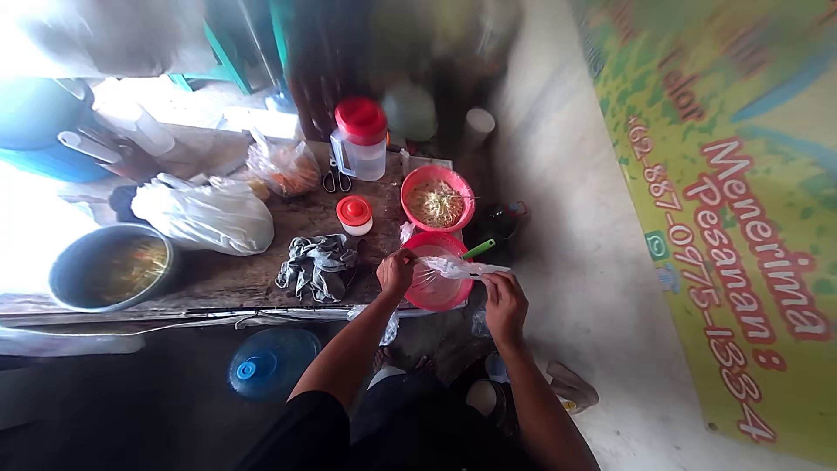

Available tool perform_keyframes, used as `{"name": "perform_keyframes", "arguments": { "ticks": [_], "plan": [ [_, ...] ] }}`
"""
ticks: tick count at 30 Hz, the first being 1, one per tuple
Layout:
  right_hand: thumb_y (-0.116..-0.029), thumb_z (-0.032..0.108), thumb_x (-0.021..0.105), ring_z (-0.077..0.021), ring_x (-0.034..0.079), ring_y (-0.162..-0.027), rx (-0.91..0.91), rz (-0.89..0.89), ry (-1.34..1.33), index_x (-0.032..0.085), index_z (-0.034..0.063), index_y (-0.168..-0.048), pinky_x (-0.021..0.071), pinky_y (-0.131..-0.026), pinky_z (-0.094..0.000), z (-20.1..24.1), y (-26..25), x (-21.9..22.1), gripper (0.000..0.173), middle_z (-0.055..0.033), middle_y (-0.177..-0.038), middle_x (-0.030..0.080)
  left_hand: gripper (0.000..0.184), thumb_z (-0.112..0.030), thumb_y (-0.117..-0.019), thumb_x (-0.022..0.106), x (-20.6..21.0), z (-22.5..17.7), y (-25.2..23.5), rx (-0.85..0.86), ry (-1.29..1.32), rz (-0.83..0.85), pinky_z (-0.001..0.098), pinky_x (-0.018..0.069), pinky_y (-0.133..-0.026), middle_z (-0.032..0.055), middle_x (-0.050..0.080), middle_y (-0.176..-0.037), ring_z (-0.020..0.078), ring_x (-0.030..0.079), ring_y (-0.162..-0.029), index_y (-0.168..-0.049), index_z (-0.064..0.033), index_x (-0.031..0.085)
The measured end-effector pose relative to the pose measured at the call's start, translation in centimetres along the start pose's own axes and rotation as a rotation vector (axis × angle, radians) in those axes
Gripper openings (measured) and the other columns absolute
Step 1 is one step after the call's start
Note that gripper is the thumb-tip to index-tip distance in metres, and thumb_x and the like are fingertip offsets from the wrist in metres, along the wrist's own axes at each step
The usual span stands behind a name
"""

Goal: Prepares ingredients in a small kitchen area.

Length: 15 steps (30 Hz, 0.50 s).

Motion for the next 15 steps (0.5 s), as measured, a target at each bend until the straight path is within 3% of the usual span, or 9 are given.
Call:
{"name": "perform_keyframes", "arguments": {
  "ticks": [3,7,10,13,15],
  "plan": [
    [-0.0976,0.009,0.065,-0.0143,0.072,-0.101,-0.008,-0.043,-0.012,0.079,0.0116,-0.101,0.0607,-0.087,-0.0301,0.9,-0.4,-0.5,0.015,-0.0049,-0.106,0.075,0.017,-0.024,-0.0992,0.064,0.4,-0.3,0.5,0.01,-0.003,0.02,0.0592,0.054,-0.084,0.0074,0.075,-0.105,0.0313,0.071,-0.094,-0.11,-0.017,0.075],
    [-0.0972,0.009,0.066,-0.0137,0.072,-0.1,-0.016,-0.044,-0.045,0.079,0.0116,-0.101,0.0601,-0.087,-0.0289,1.0,0.2,-0.9,0.013,-0.0047,-0.105,0.075,0.016,-0.022,-0.0982,0.065,0.5,1.5,0.4,-0.126,-0.021,0.059,0.0622,0.0524,-0.086,0.0117,0.075,-0.106,0.0361,0.07,-0.101,-0.11,-0.0173,0.075],
    [-0.0962,0.007,0.067,-0.0133,0.072,-0.1,-0.002,-0.103,-0.078,0.079,0.01,-0.1,0.0603,-0.087,-0.0271,1.3,0.3,-1.3,0.013,-0.0058,-0.104,0.075,0.016,-0.023,-0.0987,0.066,0.2,-0.4,0.3,-0.083,-0.007,0.07,0.0596,0.0523,-0.089,0.0097,0.076,-0.106,0.0333,0.07,-0.102,-0.109,-0.0158,0.076],
    [-0.0975,0.01,0.066,-0.0132,0.071,-0.103,0.018,-0.019,-0.058,0.079,0.0113,-0.101,0.0598,-0.09,-0.0289,0.6,0.6,0.0,0.013,-0.0045,-0.107,0.075,0.017,-0.019,-0.0975,0.063,0.9,-1.9,0.6,0.03,0.014,0.075,0.0611,0.0529,-0.086,0.0122,0.075,-0.102,0.0343,0.071,-0.097,-0.105,-0.0104,0.075],
    [-0.0972,0.009,0.067,-0.0126,0.072,-0.101,0.008,-0.06,-0.057,0.079,0.0107,-0.101,0.0602,-0.089,-0.0278,0.6,0.4,-0.7,0.013,-0.0043,-0.106,0.075,0.017,-0.024,-0.0986,0.064,1.4,-0.6,0.1,-0.023,0.0,0.098,0.0617,0.0532,-0.086,0.0111,0.075,-0.103,0.0344,0.071,-0.098,-0.108,-0.0148,0.075]
  ]
}}
Point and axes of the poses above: each hand's wrist, its own y-axis away from the middle knuckle, its own x-axis out of the palm, z = x × y, the point moved 6 cm from there along -y, towards the middle knuckle
